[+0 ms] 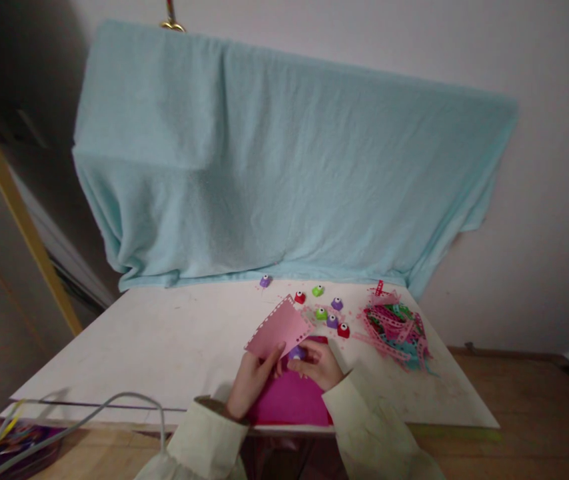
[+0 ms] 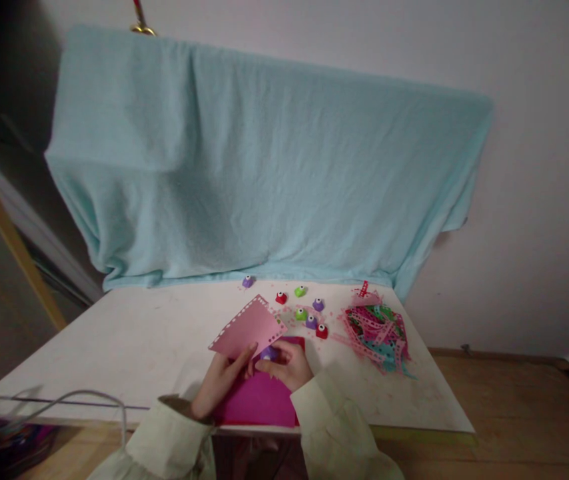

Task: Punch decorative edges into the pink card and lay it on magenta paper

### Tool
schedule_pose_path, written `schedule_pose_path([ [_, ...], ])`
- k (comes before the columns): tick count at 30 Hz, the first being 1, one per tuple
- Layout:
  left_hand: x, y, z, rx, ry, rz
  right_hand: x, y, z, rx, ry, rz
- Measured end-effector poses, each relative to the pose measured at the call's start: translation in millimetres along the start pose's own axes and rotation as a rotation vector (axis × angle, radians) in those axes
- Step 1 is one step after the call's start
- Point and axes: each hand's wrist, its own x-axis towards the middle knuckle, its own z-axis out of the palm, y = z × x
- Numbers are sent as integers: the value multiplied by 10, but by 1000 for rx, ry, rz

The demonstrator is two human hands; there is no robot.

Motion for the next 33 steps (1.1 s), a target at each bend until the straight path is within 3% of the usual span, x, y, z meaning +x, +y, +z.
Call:
schedule_pose_path([
  [9,-14,23,-34,141,13,-51,7,63,-22,-10,6,-12],
  [14,-11,-59,-26,149,9,-24,15,106,-13,-7,83,2],
  [33,-46,33,9,126,-29,-17,22,86,-10,41,80,6],
])
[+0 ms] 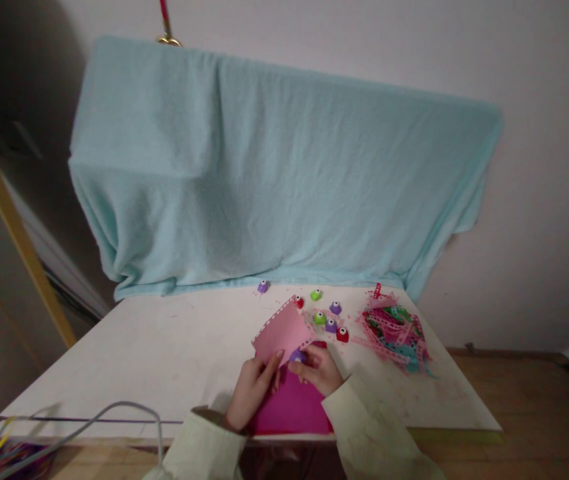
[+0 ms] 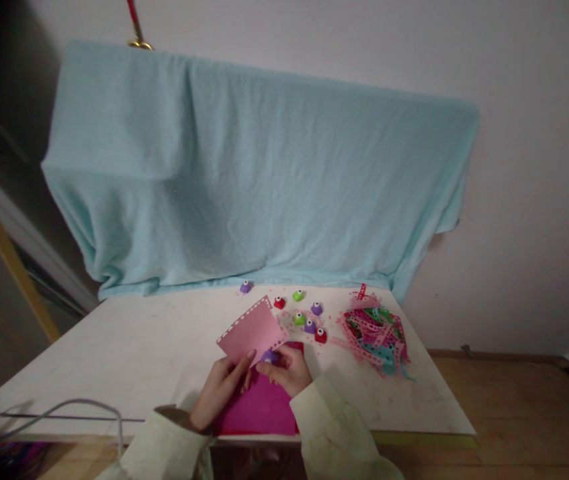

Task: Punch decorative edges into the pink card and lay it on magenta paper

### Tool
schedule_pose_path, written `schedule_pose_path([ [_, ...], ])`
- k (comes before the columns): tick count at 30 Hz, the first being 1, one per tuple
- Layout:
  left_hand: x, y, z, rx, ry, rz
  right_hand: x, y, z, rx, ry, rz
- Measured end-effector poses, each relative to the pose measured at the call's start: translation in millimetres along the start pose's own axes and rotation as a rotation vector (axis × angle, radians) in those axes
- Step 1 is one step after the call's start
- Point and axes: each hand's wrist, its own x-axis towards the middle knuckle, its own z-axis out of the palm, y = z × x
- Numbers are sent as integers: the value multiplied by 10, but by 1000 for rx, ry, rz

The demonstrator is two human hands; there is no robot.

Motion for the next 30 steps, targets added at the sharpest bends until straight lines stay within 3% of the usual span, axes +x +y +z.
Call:
schedule_pose_path([
  [17,28,-22,-2,62,-40,-24,50,86,-3,26,52,-14],
  [30,17,-9,17,44,-38,-32,36,-25,9,1,54,17],
])
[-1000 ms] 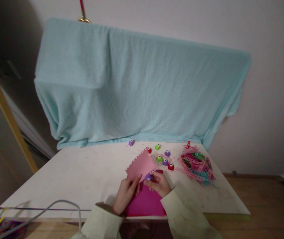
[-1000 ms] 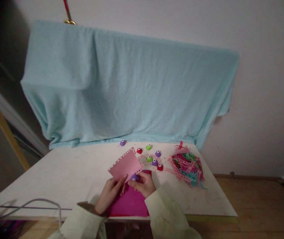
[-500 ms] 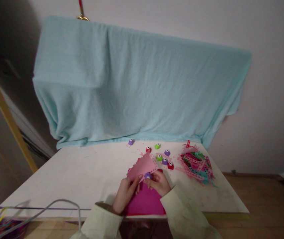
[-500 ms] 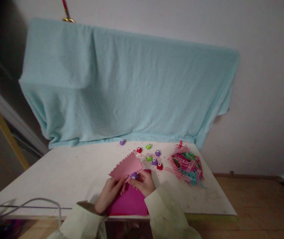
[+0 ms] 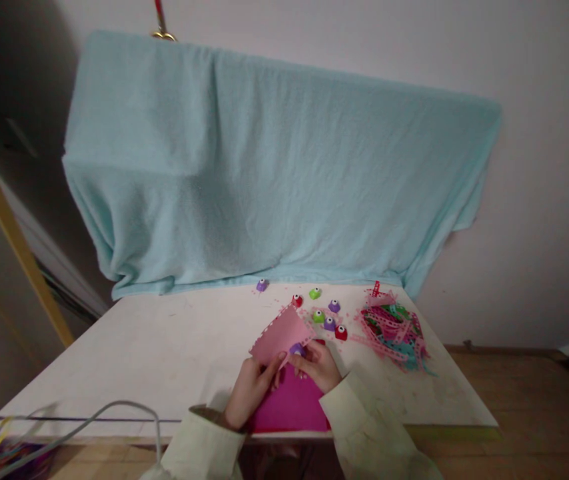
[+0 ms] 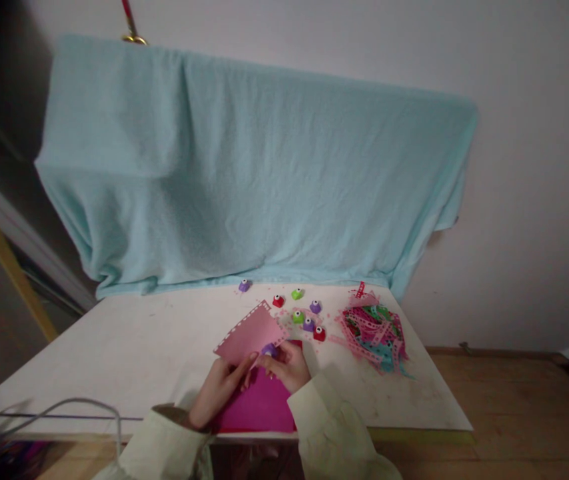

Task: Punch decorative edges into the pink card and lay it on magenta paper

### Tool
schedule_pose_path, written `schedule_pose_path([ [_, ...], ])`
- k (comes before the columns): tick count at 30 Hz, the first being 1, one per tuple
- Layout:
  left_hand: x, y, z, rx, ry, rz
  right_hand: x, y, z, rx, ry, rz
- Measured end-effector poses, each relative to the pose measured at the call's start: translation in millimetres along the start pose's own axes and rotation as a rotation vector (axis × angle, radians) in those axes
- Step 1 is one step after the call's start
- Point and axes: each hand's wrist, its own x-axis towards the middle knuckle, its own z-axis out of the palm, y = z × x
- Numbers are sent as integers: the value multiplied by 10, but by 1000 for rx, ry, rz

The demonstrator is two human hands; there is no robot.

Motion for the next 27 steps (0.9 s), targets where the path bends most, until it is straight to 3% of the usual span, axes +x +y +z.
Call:
schedule_pose_path([
  [17,11,-62,26,-1,16,-17,18,140,-57,-23,-11,-36],
  [27,2,-83,39,36,7,6,-15,73,-71,-124,57,-55],
])
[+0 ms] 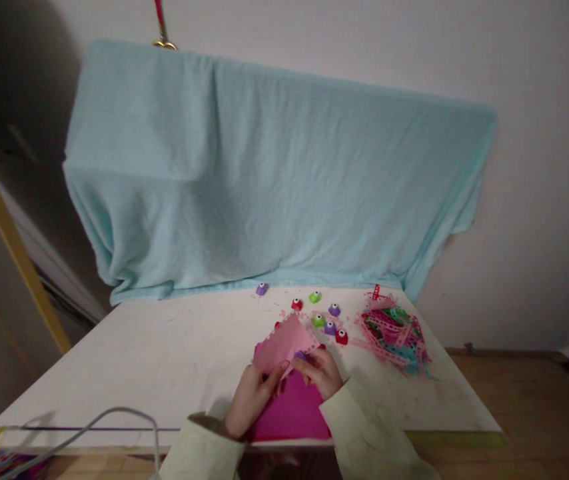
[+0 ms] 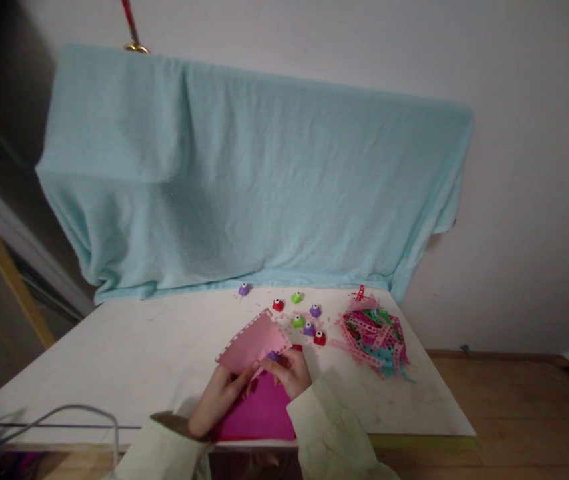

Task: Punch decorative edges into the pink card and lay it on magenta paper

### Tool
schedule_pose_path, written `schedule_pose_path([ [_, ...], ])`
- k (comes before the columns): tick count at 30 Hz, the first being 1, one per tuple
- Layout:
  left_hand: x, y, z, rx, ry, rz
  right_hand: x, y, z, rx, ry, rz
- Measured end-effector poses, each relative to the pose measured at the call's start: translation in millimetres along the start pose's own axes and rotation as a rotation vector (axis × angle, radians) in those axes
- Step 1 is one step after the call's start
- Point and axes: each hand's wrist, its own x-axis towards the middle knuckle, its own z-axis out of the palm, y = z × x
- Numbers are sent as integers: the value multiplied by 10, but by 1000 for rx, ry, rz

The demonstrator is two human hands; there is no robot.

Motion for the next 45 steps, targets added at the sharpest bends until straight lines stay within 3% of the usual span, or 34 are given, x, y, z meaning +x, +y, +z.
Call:
schedule_pose_path([
  [10,-25,105,-45,-57,41,-29,-4,21,-9,32,-9,-16],
  [19,-20,80,-52,-14,42,-42,87,158,7,230,-54,-37],
  [45,7,-20,-15,-77,47,-11,9,-12,99,154,-69,-66],
])
